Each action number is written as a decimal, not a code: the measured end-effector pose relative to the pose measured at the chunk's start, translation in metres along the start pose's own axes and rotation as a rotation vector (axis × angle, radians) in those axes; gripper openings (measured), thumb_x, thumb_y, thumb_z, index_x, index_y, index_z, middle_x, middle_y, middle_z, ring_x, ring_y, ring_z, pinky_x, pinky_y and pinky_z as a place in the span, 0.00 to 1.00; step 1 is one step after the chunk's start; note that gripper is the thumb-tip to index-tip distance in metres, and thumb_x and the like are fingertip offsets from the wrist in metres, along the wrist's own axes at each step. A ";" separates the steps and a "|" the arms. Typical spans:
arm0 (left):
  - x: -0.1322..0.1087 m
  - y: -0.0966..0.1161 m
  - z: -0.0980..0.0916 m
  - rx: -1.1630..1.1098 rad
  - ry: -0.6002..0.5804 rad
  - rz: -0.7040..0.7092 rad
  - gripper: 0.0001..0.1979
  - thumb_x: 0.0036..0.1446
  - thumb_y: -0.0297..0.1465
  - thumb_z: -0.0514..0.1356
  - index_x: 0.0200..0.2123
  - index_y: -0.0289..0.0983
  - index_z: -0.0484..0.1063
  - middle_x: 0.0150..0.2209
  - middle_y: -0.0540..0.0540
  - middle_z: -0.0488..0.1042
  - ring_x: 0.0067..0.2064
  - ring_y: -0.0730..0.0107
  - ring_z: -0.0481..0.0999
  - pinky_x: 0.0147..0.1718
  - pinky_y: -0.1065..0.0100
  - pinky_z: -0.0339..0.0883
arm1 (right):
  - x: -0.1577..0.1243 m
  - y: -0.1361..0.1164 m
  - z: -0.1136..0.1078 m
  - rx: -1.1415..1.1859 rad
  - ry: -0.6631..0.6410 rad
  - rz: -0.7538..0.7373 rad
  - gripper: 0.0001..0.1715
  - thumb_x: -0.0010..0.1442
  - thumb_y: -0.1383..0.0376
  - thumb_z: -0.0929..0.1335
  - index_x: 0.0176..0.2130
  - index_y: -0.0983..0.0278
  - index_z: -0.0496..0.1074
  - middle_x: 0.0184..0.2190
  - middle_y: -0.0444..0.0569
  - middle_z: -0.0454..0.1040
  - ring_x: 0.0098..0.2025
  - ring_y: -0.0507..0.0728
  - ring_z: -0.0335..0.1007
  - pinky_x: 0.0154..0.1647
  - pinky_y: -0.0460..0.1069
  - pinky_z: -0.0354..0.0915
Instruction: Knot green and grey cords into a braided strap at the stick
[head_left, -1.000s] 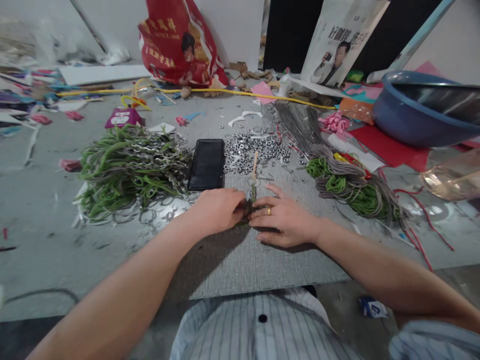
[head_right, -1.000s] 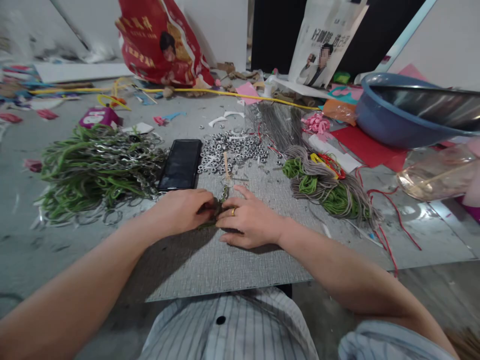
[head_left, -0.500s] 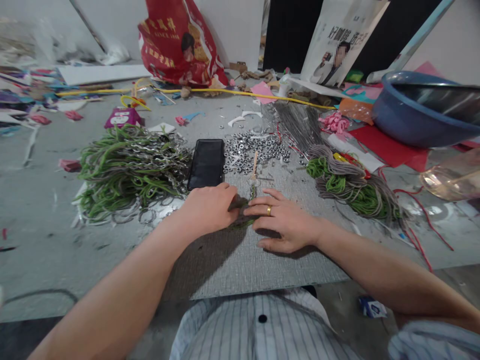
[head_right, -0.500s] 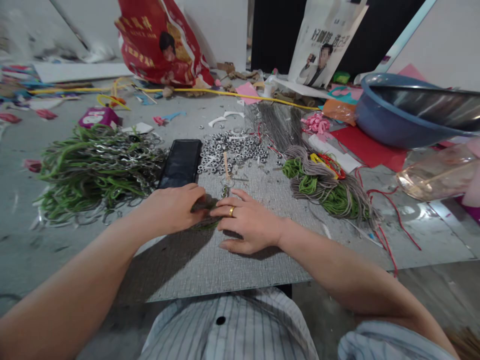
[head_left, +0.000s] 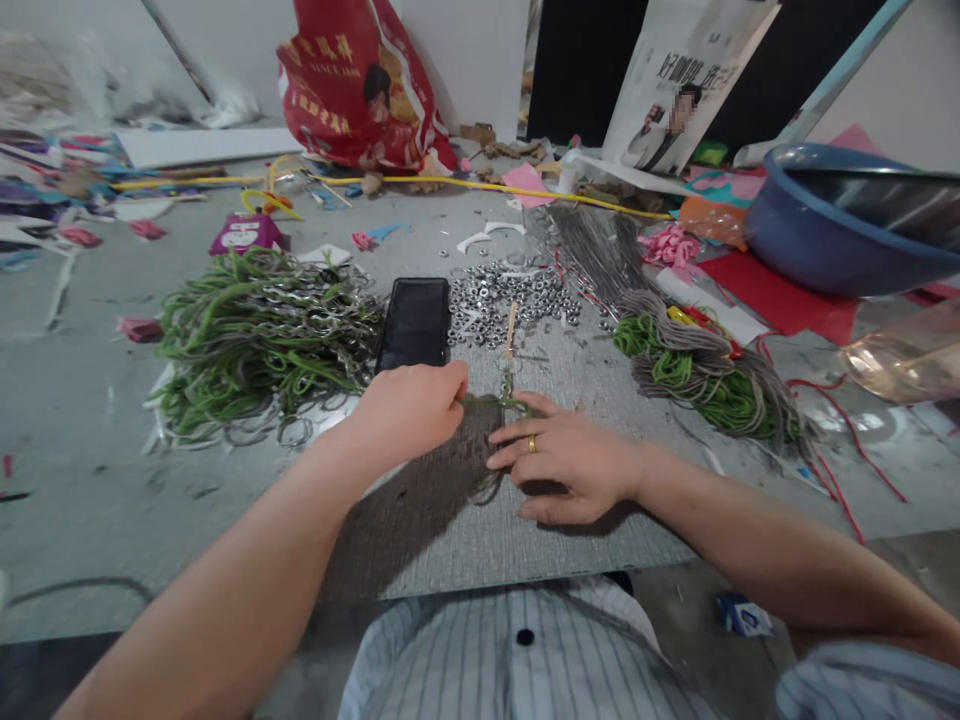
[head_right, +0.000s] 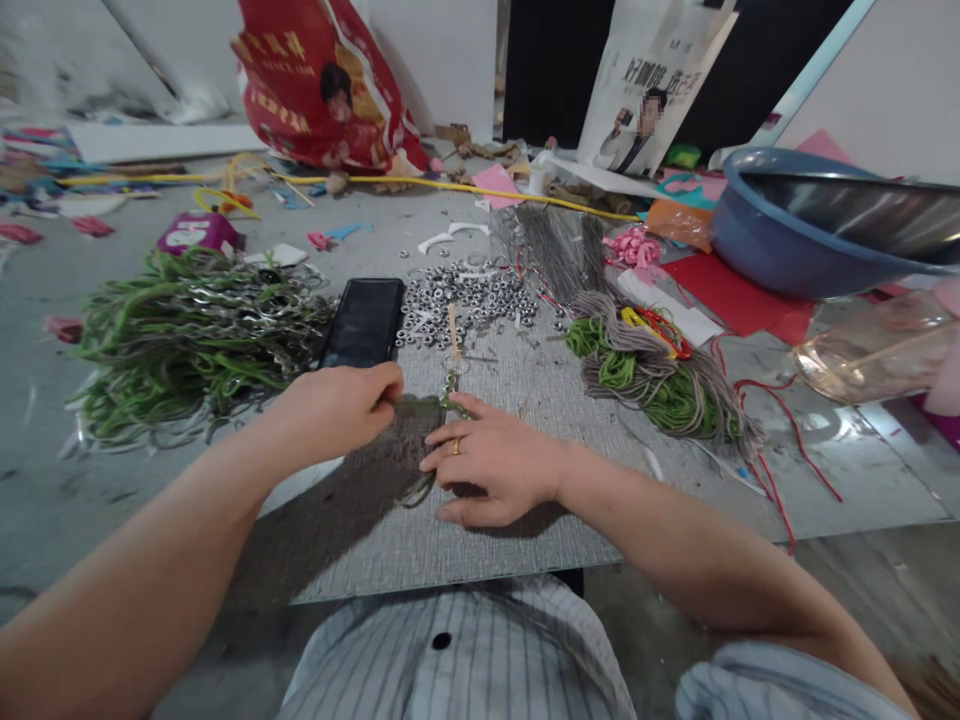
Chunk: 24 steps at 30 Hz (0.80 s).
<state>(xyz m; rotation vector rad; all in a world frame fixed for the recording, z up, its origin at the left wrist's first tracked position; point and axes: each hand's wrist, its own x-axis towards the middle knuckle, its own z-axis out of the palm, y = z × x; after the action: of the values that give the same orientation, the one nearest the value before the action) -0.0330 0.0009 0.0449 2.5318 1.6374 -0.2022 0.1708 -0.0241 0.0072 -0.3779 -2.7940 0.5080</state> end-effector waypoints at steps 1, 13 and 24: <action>0.000 0.000 -0.001 -0.057 0.020 -0.018 0.12 0.50 0.29 0.47 0.35 0.38 0.67 0.25 0.46 0.72 0.26 0.64 0.71 0.23 0.68 0.57 | 0.000 0.000 0.000 0.009 0.013 -0.002 0.13 0.56 0.57 0.62 0.29 0.63 0.68 0.42 0.47 0.75 0.53 0.58 0.63 0.61 0.60 0.35; 0.006 0.015 0.007 -1.637 -0.219 -0.100 0.10 0.50 0.29 0.55 0.38 0.34 0.70 0.29 0.47 0.75 0.17 0.82 0.65 0.16 0.76 0.60 | 0.003 0.009 -0.003 0.060 0.470 0.261 0.10 0.59 0.62 0.61 0.29 0.63 0.67 0.27 0.46 0.74 0.34 0.52 0.68 0.43 0.51 0.59; 0.013 0.032 0.021 -1.762 -0.077 -0.280 0.05 0.52 0.24 0.56 0.34 0.33 0.69 0.25 0.52 0.72 0.24 0.81 0.71 0.25 0.77 0.69 | 0.003 0.006 0.003 -0.358 0.468 0.187 0.15 0.59 0.59 0.62 0.44 0.61 0.67 0.35 0.47 0.73 0.38 0.54 0.65 0.41 0.52 0.54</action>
<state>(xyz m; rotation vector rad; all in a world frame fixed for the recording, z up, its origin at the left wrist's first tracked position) 0.0002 -0.0041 0.0233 0.9176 1.0974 0.7566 0.1685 -0.0192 0.0024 -0.7331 -2.3912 -0.0537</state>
